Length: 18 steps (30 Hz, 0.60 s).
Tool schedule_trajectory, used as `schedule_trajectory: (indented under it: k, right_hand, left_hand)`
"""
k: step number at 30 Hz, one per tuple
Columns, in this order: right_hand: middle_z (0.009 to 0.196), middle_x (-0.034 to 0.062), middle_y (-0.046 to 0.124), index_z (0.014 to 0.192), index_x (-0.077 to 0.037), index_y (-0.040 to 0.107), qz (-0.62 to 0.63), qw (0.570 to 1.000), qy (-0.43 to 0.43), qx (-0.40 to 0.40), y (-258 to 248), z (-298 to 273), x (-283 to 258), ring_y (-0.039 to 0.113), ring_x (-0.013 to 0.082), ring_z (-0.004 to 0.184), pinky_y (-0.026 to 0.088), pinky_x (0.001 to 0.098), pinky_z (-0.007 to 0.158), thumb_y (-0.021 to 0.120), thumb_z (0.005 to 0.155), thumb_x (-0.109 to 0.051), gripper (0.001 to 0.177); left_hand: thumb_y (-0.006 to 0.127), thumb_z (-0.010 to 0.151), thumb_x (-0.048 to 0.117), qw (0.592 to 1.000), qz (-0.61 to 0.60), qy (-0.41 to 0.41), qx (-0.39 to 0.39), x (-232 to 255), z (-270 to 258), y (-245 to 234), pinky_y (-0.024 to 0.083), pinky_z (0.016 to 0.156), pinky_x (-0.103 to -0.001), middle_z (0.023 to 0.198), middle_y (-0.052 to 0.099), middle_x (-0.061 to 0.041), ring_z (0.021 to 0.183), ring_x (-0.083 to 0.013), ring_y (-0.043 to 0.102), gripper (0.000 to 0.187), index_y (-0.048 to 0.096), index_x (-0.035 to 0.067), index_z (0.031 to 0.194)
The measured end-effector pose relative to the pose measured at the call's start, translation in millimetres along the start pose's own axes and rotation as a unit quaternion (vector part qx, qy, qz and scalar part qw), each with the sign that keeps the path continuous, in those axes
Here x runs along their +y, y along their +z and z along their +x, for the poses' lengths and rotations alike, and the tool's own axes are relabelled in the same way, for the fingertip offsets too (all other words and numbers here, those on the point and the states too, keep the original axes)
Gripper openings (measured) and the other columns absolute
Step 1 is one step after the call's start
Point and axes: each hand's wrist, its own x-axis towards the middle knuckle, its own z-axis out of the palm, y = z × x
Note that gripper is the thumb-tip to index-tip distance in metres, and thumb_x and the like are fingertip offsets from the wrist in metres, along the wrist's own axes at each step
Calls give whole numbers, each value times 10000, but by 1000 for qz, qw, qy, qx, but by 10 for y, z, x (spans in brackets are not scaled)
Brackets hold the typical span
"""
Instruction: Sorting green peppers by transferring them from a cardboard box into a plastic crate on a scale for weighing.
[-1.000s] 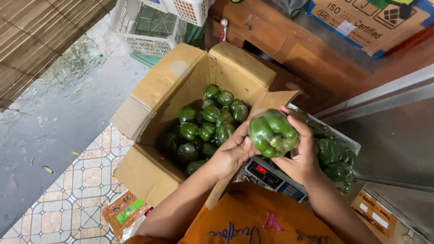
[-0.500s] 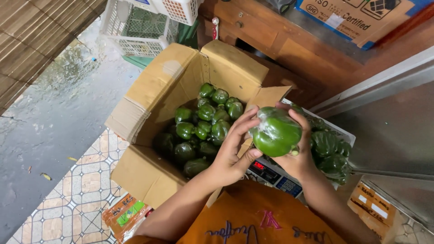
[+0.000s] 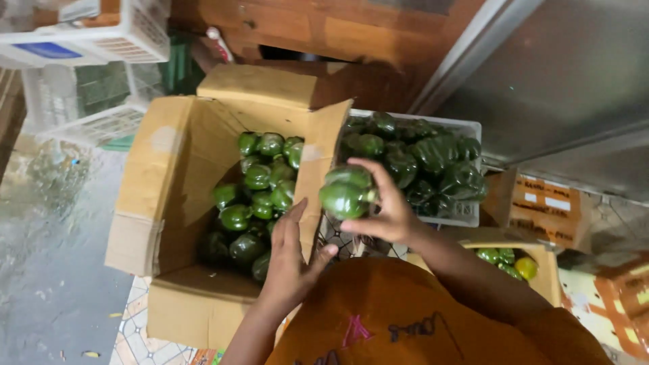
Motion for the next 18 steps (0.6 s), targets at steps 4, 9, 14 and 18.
schedule_trajectory:
  k: [4,9,14,18]
  right_hand:
    - [1325,70,643,1350,-189,450,-34,960,207,185,-726,21,-282,645,267,1219,615,383,1005,820,609,-80,835]
    - [1545,143,436,1511,-228,254,-227,831,382,335,-2081,-128,-9,544,311,1255,537,331,809,763,799,-245,875]
    - [1431,137,525,1465,-259,371,-219,782,460,358,-2954,-422,586,642,221,956,538,264,677,824,821,-212,789]
    - [1459,97,515,1436,-261,379,-235,777,496,307,-2830,-184,559,605,325,1168,548,429,877,819,823,-230,755]
  left_hand:
    - [777,774,616,966,254,-47,-1,-438,-200,315,334,1116,-619,1597,337,-199,1493,-417,285,1091,260,126,1601]
    - [601,956,309,958,225,-168,52,-347,-271,254,329,1163,-519,1546,458,-173,1427,-354,403,624,427,104,1519]
    - [570,999,81,957,249,-47,141,-465,-338,155,476,1098,-537,1427,523,-283,1327,-453,523,490,410,-45,1445]
    - [508,1031,111,957,247,-70,137,-483,-278,147,436,1083,-529,1410,563,-256,1304,-439,540,427,469,-8,1438]
